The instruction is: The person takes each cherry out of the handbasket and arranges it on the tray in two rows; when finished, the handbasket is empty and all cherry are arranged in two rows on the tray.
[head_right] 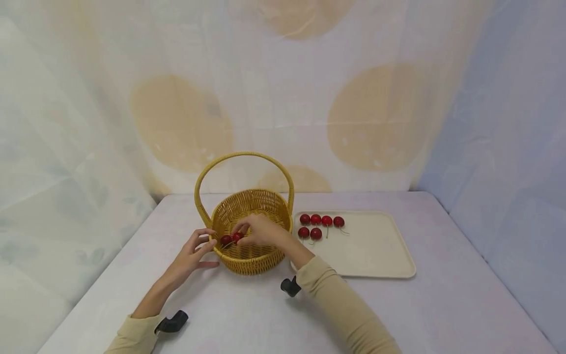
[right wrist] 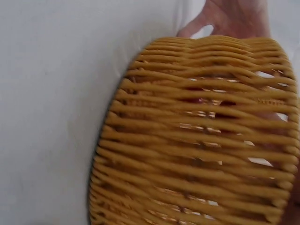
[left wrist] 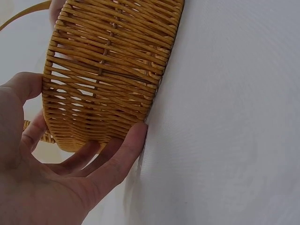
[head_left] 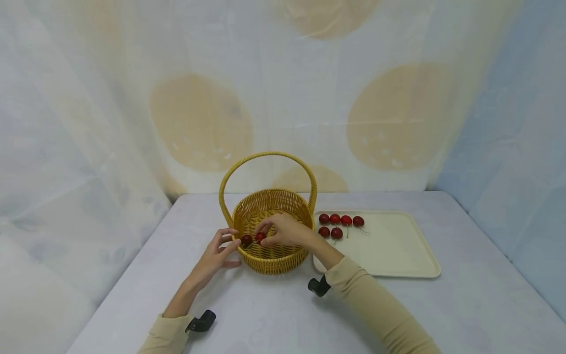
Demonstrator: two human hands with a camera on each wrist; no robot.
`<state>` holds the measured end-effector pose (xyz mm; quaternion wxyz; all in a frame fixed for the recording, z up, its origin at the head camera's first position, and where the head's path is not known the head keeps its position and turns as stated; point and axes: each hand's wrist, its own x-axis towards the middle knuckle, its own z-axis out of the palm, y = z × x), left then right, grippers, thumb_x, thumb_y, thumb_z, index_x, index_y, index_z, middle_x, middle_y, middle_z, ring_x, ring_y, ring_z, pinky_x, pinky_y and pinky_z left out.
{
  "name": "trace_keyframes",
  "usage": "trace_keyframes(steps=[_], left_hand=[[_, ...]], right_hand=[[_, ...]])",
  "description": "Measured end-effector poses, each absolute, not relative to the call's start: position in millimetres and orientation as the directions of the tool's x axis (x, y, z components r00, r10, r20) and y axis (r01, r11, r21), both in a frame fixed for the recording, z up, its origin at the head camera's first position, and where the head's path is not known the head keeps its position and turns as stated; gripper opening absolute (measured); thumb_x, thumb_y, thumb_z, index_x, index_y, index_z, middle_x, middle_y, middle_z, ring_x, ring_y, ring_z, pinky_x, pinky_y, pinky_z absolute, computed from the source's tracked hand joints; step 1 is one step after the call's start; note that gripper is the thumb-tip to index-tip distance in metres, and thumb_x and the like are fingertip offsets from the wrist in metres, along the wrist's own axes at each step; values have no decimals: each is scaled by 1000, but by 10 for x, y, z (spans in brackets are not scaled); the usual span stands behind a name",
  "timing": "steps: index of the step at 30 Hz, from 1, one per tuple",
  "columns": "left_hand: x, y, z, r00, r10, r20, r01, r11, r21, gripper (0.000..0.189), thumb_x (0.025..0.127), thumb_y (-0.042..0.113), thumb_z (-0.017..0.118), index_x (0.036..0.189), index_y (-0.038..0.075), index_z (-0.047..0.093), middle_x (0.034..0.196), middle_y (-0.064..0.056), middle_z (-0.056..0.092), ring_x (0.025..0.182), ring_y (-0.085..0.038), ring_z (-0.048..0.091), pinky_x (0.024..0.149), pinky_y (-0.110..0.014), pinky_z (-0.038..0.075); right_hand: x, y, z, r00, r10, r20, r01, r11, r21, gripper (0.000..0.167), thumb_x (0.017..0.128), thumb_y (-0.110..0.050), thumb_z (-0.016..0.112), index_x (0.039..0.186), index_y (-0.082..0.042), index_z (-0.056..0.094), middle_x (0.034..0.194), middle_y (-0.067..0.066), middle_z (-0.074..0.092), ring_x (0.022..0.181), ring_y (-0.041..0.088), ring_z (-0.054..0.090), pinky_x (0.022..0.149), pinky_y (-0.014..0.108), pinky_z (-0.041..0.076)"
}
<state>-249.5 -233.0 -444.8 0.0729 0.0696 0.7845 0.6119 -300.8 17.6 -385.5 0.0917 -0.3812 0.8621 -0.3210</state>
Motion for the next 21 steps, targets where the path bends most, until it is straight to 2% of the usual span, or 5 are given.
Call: trace_keyframes(steps=[6, 12, 16, 21], left_hand=[[-2476, -2326, -4464, -980, 195, -32, 16, 242, 970, 49, 98, 38, 59, 137, 20, 36, 148, -16, 34, 132, -43, 46, 83, -48, 61], [-2466, -2328, -4456, -980, 196, -24, 24, 239, 971, 46, 98, 38, 59, 135, 23, 38, 147, -15, 34, 132, -42, 47, 82, -48, 61], [-2466, -2331, -4449, -979, 204, -27, 22, 235, 972, 47, 98, 38, 59, 136, 21, 37, 148, -16, 33, 133, -43, 46, 83, -48, 61], [-2476, -2338, -4423, -978, 210, -16, 35, 236, 971, 48, 98, 38, 59, 137, 21, 36, 148, -17, 33, 133, -43, 46, 83, -49, 61]], right_hand=[[-2988, 330, -3752, -696, -712, 97, -608, 512, -607, 31, 89, -23, 73, 118, -15, 69, 108, 2, 71, 85, 17, 63, 72, 23, 54], [-2989, 547, -3656, -695, -708, 127, -615, 494, -614, 33, 89, -20, 73, 120, -12, 68, 109, 5, 71, 85, 19, 65, 71, 22, 55], [-2997, 709, -3598, -713, -690, 125, -599, 506, -621, 32, 89, -22, 74, 120, -17, 68, 108, 3, 71, 74, 15, 63, 66, 22, 54], [-2976, 911, -3504, -718, -680, 148, -601, 499, -624, 31, 89, -23, 74, 119, -20, 68, 113, 3, 69, 79, 14, 67, 71, 24, 56]])
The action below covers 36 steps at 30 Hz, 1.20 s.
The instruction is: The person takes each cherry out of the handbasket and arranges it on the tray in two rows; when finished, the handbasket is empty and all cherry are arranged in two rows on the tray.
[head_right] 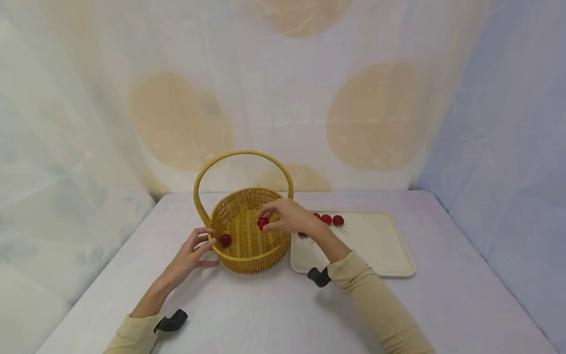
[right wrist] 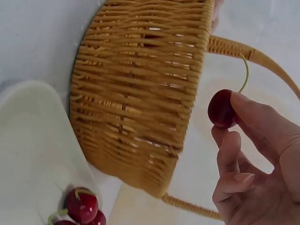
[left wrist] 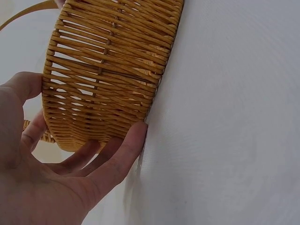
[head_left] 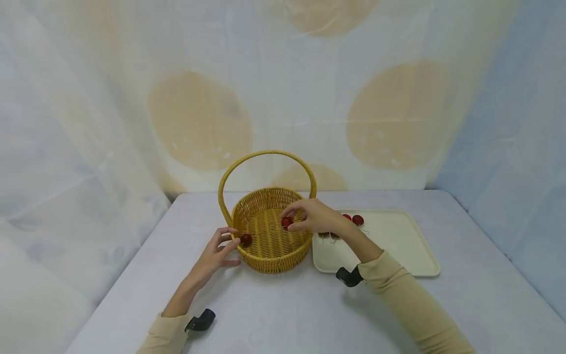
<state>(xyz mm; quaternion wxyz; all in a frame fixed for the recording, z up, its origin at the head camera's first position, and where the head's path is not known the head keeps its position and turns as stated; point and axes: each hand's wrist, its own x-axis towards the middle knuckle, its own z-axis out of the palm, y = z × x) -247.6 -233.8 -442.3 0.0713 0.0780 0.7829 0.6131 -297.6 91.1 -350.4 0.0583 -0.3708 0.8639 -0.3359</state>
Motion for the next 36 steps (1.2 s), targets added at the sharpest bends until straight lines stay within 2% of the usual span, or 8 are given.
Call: trace_keyframes(steps=[2, 6, 9, 11, 13, 18, 30, 36], left_hand=[[-2472, -2343, -4417, -978, 208, -15, 35, 236, 971, 48, 98, 38, 59, 137, 21, 36, 148, -17, 33, 133, -43, 46, 83, -49, 61], [-2459, -2348, -4416, -979, 203, -21, 28, 234, 972, 48, 98, 37, 59, 137, 20, 36, 148, -16, 33, 133, -44, 46, 83, -49, 61], [-2454, -2346, -4421, -979, 205, -21, 28, 234, 972, 49, 98, 38, 58, 138, 19, 36, 148, -16, 33, 133, -44, 45, 83, -48, 61], [-2457, -2344, -4426, -978, 208, -19, 31, 234, 972, 50, 98, 38, 58, 138, 18, 35, 148, -17, 32, 133, -44, 45, 83, -48, 61], [-2463, -2341, -4430, -978, 209, -18, 33, 235, 971, 50, 98, 38, 58, 138, 18, 35, 148, -17, 32, 133, -43, 45, 83, -48, 61], [-2473, -2340, -4428, -978, 207, -22, 30, 245, 969, 50, 98, 39, 58, 138, 19, 36, 148, -16, 33, 133, -43, 46, 83, -48, 61], [-2479, -2340, -4436, -979, 201, -31, 20, 246, 969, 48, 98, 40, 58, 136, 22, 37, 148, -15, 33, 134, -42, 45, 84, -50, 60], [-2468, -2337, -4423, -979, 202, -31, 19, 241, 970, 46, 98, 40, 58, 136, 23, 37, 148, -14, 34, 133, -41, 46, 84, -50, 60]], right_hand=[[-2959, 982, -3475, -713, -684, 156, -609, 492, -622, 31, 89, -23, 73, 119, -20, 68, 115, 4, 68, 81, 13, 68, 72, 24, 56], [-2922, 1104, -3431, -704, -695, 149, -609, 482, -630, 32, 89, -23, 73, 120, -18, 68, 114, 4, 67, 67, 10, 61, 66, 23, 53], [-2891, 1194, -3405, -719, -686, 113, -571, 488, -660, 31, 89, -23, 73, 120, -19, 68, 112, 4, 66, 55, 11, 58, 52, 23, 51], [-2878, 1253, -3394, -726, -681, 93, -549, 494, -674, 29, 90, -21, 72, 119, -21, 67, 111, 3, 66, 53, 12, 60, 47, 23, 49], [-2869, 1310, -3387, -730, -678, 88, -541, 495, -680, 29, 90, -20, 72, 118, -22, 67, 110, 4, 66, 57, 14, 64, 48, 24, 51], [-2887, 1449, -3416, -722, -682, 113, -576, 502, -645, 29, 90, -19, 72, 119, -14, 69, 111, 4, 68, 73, 11, 65, 66, 23, 54], [-2927, 1759, -3542, -738, -668, 90, -558, 530, -639, 34, 89, -17, 73, 122, -10, 67, 112, 9, 67, 62, 12, 55, 56, 23, 51], [-2960, 1914, -3655, -758, -650, 54, -514, 544, -663, 32, 88, -14, 73, 120, -8, 68, 102, 10, 66, 59, 13, 52, 55, 21, 46]])
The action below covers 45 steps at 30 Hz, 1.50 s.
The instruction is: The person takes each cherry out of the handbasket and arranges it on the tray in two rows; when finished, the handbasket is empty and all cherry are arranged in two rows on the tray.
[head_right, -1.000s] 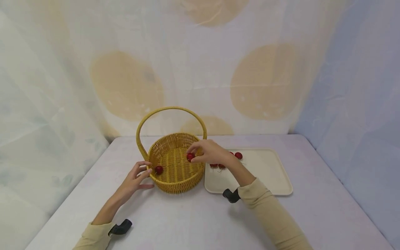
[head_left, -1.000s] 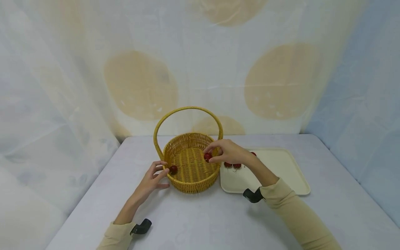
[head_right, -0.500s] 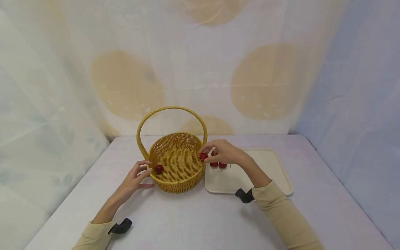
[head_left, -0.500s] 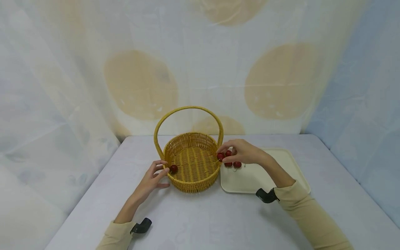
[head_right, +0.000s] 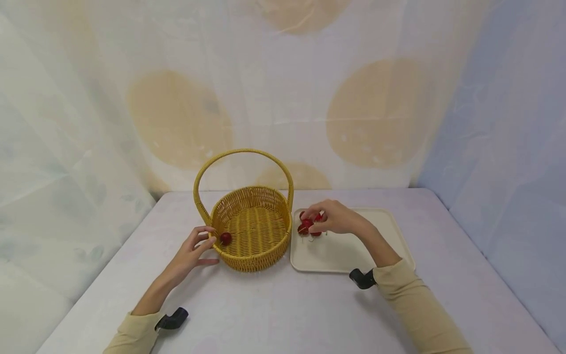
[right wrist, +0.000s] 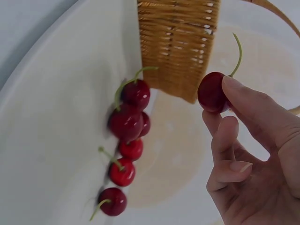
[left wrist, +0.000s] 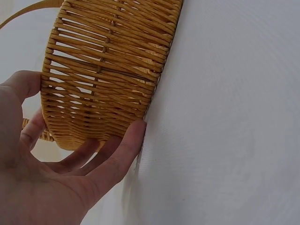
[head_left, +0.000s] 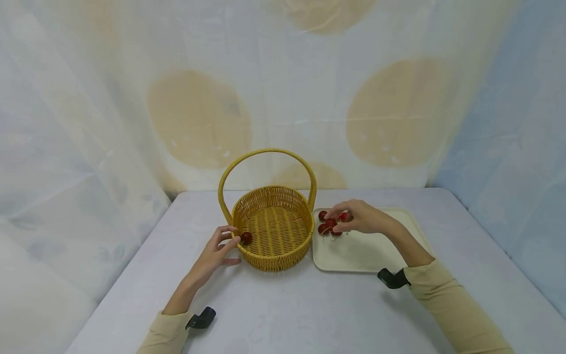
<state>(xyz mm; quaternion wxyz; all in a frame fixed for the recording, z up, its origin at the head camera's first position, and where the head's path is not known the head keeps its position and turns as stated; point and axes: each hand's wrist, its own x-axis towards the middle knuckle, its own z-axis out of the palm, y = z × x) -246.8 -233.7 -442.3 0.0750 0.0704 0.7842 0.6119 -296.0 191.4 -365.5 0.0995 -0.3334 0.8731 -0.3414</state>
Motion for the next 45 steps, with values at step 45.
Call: trace_keyframes(steps=[45], left_hand=[[-2473, -2336, -4425, -977, 209, -31, 21, 243, 970, 48, 99, 37, 58, 138, 19, 35, 148, -17, 33, 132, -42, 46, 83, -48, 61]], right_hand=[[-3234, 2308, -4092, -800, -599, -32, -480, 672, -564, 30, 88, -7, 71, 117, 0, 67, 112, 15, 70, 101, 30, 64, 81, 36, 58]])
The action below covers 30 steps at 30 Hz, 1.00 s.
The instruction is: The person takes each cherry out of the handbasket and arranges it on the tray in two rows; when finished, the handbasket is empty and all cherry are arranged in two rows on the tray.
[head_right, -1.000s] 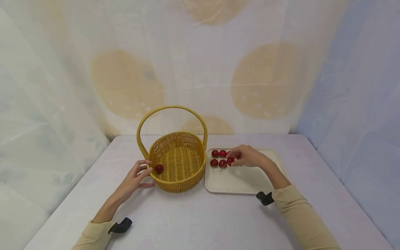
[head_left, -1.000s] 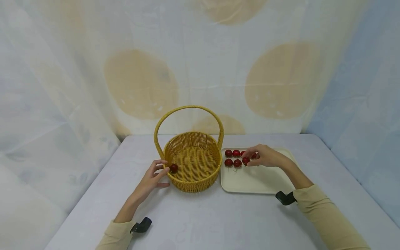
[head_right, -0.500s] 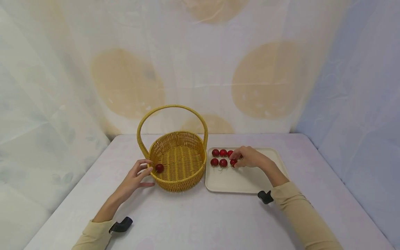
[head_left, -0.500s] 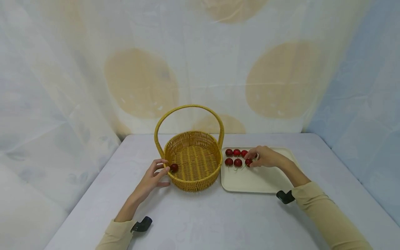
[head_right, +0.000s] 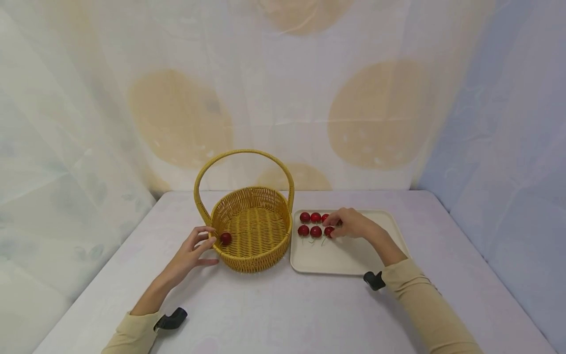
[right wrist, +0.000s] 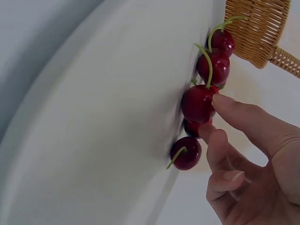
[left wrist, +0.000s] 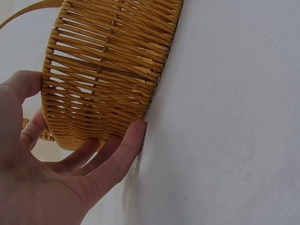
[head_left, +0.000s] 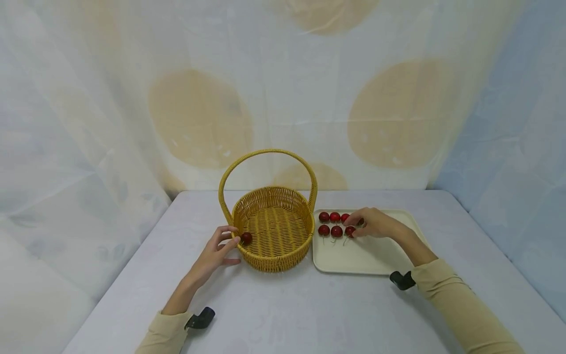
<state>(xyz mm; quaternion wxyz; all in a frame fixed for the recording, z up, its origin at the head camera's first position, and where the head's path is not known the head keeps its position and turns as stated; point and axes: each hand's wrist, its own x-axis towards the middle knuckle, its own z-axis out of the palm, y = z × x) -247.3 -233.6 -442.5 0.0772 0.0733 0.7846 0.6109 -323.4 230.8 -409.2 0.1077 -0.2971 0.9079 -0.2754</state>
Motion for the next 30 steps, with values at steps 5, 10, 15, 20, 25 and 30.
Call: trace_keyframes(steps=[5, 10, 15, 20, 25, 30], left_hand=[[-2479, -2332, -4410, -977, 211, -28, 24, 238, 971, 48, 99, 38, 58, 137, 19, 36, 147, -17, 33, 133, -42, 45, 84, -48, 61], [-2470, -2333, -4400, -979, 203, -30, 19, 236, 972, 47, 98, 38, 59, 136, 21, 37, 147, -15, 33, 133, -41, 46, 83, -47, 61], [-2458, -2335, -4401, -979, 203, -30, 20, 241, 970, 47, 98, 38, 59, 136, 22, 38, 147, -15, 33, 132, -41, 46, 82, -48, 61], [-2464, -2335, -4396, -978, 209, -29, 23, 239, 971, 48, 98, 38, 59, 137, 20, 37, 147, -16, 33, 132, -40, 47, 82, -48, 61], [-2460, -2345, -4408, -979, 202, -33, 18, 246, 969, 48, 99, 37, 58, 138, 20, 37, 147, -15, 34, 131, -40, 47, 82, -47, 61], [-2463, -2338, -4424, -979, 201, -26, 23, 240, 970, 48, 98, 38, 58, 137, 20, 37, 148, -16, 34, 132, -41, 47, 82, -47, 61]], right_hand=[[-3230, 2296, -4014, -812, -583, -9, -487, 688, -538, 29, 90, -10, 69, 118, -2, 68, 112, 16, 70, 98, 28, 64, 77, 30, 56], [-3214, 2247, -3934, -813, -582, 18, -504, 688, -522, 31, 92, -12, 67, 121, -1, 66, 116, 17, 69, 91, 21, 63, 72, 27, 55], [-3172, 2152, -3864, -813, -579, 57, -523, 686, -506, 32, 92, -17, 69, 121, -3, 66, 107, 9, 71, 88, 16, 63, 75, 30, 57], [-3120, 2042, -3795, -805, -587, 82, -536, 662, -525, 32, 92, -21, 70, 119, -5, 67, 105, 5, 71, 81, 13, 59, 70, 25, 54], [-3083, 1892, -3747, -783, -615, 88, -562, 640, -524, 33, 92, -23, 69, 120, -6, 67, 109, 7, 71, 88, 14, 61, 74, 25, 55], [-3051, 1723, -3679, -762, -641, 85, -583, 624, -521, 34, 93, -24, 69, 122, -9, 67, 111, 7, 71, 93, 18, 63, 83, 35, 57]])
